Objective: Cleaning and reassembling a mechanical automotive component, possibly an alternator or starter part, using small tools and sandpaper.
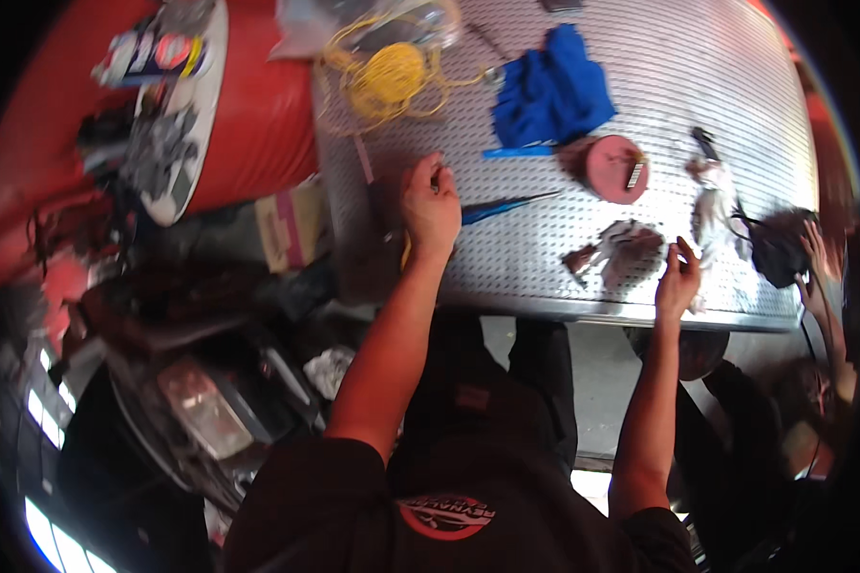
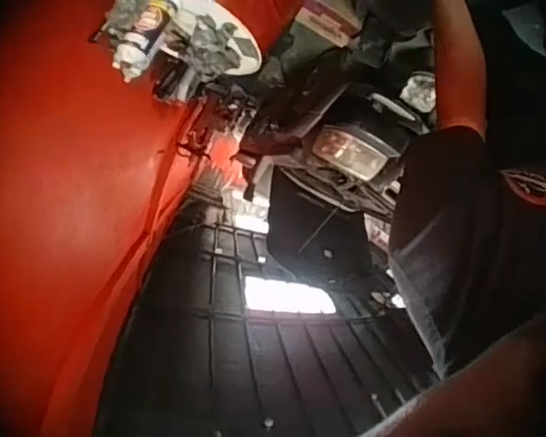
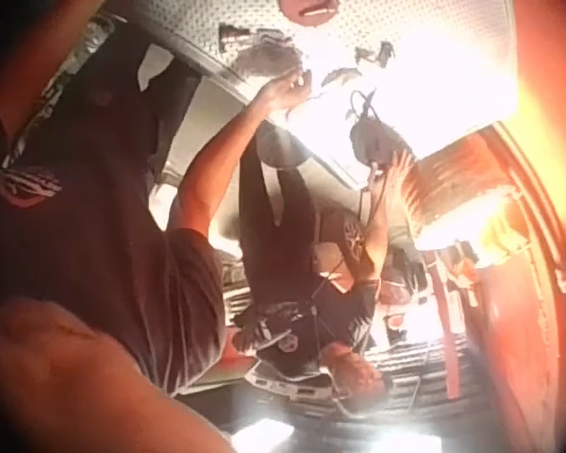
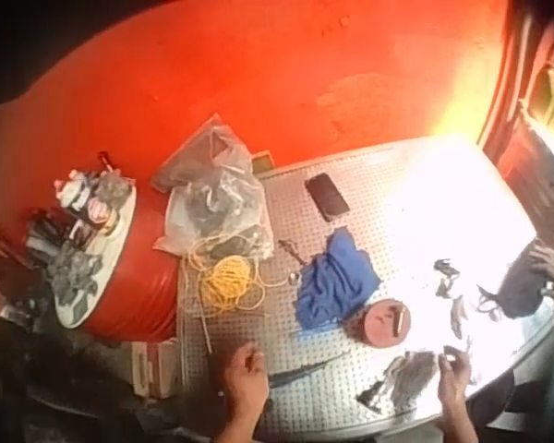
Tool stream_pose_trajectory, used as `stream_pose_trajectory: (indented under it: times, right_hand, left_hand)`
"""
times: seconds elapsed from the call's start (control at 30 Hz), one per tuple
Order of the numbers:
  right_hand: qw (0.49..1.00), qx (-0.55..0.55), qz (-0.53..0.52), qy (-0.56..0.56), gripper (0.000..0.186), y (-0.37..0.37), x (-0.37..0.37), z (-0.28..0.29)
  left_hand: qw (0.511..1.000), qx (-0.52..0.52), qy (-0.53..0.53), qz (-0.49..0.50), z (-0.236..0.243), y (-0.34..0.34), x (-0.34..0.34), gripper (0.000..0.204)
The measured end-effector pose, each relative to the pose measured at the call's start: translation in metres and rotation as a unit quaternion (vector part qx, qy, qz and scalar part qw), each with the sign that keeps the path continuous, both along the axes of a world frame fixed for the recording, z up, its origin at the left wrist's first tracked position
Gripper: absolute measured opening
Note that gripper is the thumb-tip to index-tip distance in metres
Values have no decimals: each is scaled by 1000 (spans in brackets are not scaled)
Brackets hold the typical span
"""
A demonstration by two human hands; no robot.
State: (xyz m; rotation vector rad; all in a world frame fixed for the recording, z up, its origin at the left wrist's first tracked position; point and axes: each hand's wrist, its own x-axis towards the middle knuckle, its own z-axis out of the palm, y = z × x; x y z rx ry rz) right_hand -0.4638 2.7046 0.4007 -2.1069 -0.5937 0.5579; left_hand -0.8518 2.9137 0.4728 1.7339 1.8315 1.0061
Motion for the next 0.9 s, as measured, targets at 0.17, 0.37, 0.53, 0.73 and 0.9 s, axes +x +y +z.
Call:
stream_pose_trajectory:
  times: [0.17,0.37,0.53,0.73,0.9]
  right_hand:
    - [998,4,61,-24,32,1,-41,-21]
    - [996,-36,68,-34,32,-4,-86,-5]
    - [999,-37,35,-10,34,-21,-95,14]
    - [994,-98,43,-21,28,-20,-137,22]
    - [997,-53,29,-54,22,-28,-123,37]
  left_hand:
    - [967,-81,228,78,-37,-75,-207,21]
    - [961,-118,248,5,-53,-95,-244,23]
    - [974,-125,186,-32,-69,-107,-217,21]
    - [955,-22,283,-86,-73,-113,-237,15]
    - [989,-51,136,5,-29,-86,-157,14]
